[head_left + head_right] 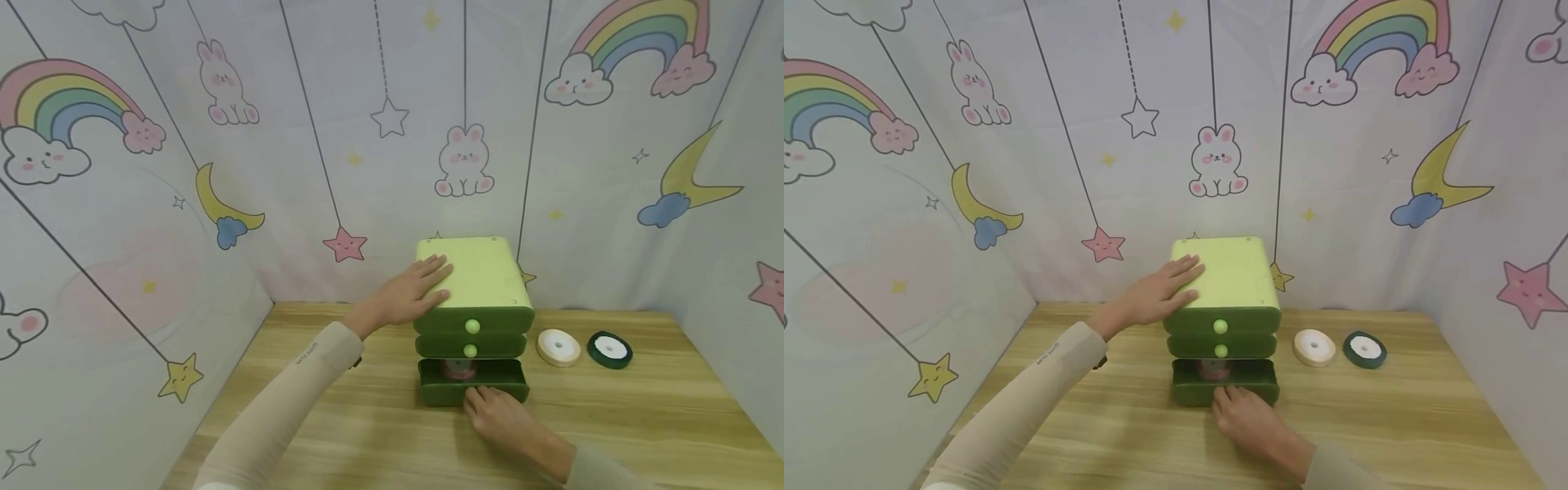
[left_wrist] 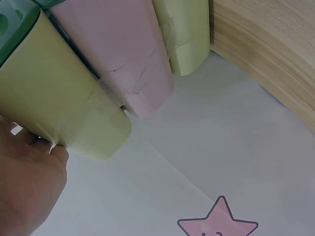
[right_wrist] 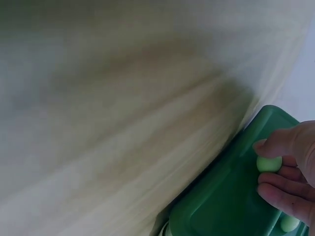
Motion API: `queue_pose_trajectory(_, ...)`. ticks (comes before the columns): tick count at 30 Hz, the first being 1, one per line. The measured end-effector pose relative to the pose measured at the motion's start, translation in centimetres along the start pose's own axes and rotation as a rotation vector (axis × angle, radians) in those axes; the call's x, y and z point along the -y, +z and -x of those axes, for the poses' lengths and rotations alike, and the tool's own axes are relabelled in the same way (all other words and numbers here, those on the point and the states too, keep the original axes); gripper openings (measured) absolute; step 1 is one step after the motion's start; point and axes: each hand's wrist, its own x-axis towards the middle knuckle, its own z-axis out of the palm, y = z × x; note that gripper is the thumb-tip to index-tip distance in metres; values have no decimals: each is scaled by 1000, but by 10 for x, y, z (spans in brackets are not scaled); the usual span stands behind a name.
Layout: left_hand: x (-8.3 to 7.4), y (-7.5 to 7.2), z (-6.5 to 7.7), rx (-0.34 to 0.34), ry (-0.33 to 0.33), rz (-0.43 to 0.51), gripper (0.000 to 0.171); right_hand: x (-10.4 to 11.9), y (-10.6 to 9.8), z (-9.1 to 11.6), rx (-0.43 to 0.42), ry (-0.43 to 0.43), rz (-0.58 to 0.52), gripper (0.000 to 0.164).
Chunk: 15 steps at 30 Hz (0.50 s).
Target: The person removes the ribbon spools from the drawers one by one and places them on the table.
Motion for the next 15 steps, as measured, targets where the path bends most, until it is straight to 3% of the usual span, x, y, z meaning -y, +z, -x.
queue_pose_trajectory(4,0,-1,0,3,-2,3,68,6,-7,2,11,-6,-3,80)
queue_pose_trajectory(15,2,1,-1,3,0,-7,68,23,-24,7,-20,-28,-28,68)
